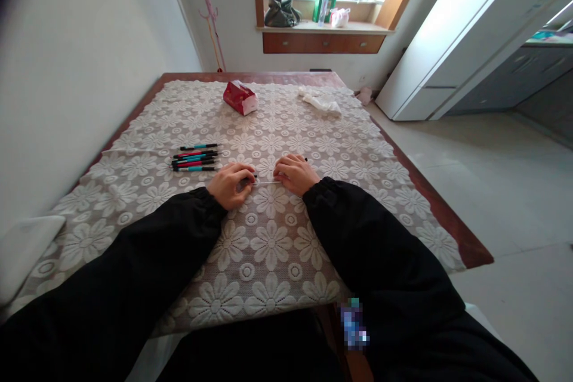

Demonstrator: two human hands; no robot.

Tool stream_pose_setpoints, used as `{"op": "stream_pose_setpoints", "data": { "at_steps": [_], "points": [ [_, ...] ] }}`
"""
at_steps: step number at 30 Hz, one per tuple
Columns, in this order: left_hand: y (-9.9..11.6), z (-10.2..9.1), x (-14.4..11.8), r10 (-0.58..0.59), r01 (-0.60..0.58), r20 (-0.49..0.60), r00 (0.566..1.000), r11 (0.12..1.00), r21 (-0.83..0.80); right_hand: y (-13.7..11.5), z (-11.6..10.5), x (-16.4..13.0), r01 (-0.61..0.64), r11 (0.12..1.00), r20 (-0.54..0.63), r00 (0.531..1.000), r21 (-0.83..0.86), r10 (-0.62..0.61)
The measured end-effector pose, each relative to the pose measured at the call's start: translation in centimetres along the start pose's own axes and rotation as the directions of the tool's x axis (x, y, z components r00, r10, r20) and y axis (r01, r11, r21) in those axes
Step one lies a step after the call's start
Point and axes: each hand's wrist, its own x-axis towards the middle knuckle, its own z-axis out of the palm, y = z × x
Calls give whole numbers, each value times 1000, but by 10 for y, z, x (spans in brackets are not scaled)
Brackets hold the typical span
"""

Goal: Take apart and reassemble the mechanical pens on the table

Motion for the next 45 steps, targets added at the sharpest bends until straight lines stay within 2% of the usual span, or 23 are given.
{"op": "stream_pose_setpoints", "data": {
  "at_steps": [9,17,27,35,41,45],
  "points": [
    [-4,2,0,20,-21,-27,999,1000,-14,1,1,-1,-128,990,-63,990,-56,124],
    [-7,3,1,42,-43,-41,998,998,-36,3,2,-1,-112,994,-55,992,-19,110],
    [-7,3,1,42,-42,-22,999,998,-35,3,4,1,-64,982,-16,998,180,68],
    [-3,1,1,39,-41,-47,998,999,-27,4,4,1,-45,983,-35,998,176,52],
    [0,-2,1,88,-90,-112,990,996,-14,-15,-5,5,21,994,-132,991,110,-6],
    [0,-3,1,160,-165,-90,983,985,-52,-34,-9,7,68,998,-60,996,-1,-68]
  ]
}}
